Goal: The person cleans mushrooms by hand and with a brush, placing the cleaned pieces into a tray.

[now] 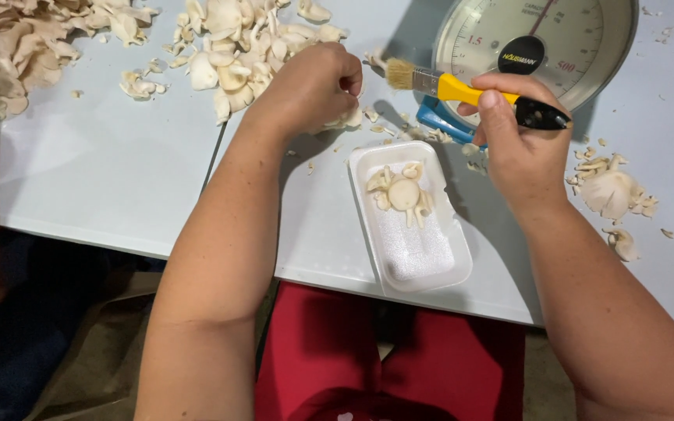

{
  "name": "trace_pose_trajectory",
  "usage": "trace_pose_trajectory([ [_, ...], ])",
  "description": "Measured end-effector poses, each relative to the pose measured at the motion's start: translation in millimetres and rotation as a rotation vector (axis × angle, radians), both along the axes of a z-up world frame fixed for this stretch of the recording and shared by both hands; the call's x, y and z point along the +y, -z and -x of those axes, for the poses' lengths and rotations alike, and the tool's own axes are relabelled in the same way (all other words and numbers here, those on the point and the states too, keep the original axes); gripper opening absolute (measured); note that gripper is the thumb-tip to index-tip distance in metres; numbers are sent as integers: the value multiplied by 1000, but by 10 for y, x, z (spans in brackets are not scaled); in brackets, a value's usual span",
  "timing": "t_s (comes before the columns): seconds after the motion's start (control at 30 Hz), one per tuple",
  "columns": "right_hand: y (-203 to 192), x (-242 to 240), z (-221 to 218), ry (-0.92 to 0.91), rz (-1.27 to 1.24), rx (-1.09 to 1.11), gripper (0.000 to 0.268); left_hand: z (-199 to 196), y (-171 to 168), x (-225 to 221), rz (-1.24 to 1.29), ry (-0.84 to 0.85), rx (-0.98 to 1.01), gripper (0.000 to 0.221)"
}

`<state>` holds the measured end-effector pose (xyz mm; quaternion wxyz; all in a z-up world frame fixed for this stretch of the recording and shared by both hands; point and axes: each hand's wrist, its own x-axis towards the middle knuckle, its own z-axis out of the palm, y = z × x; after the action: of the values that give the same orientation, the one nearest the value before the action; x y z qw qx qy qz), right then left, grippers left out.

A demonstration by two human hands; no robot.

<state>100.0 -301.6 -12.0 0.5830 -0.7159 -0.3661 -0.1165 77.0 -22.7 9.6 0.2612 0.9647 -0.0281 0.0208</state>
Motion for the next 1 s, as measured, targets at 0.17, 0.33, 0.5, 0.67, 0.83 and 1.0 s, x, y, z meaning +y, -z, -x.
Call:
trace_pose_trajectory([
  [0.17,20,-14,-10,-21,16,16,21,29,-62,38,52,18,144,20],
  [0.33,57,27,6,-72,27,83,18,79,-102,98,-27,81,214,48],
  [0.5,50,30,14,-63,37,67,18,-60,96,218,36,132,-39,20],
  [0.67,32,-47,-24,-48,11,15,19,68,-94,132,233,4,-42,14],
  [0.83,-8,-39,-29,-12,-103,56,32,47,-93,25,195,-7,-184,15],
  [1.0,13,9,-65,-51,-79,274,31,-46,20,-34,466,-44,-252,18],
])
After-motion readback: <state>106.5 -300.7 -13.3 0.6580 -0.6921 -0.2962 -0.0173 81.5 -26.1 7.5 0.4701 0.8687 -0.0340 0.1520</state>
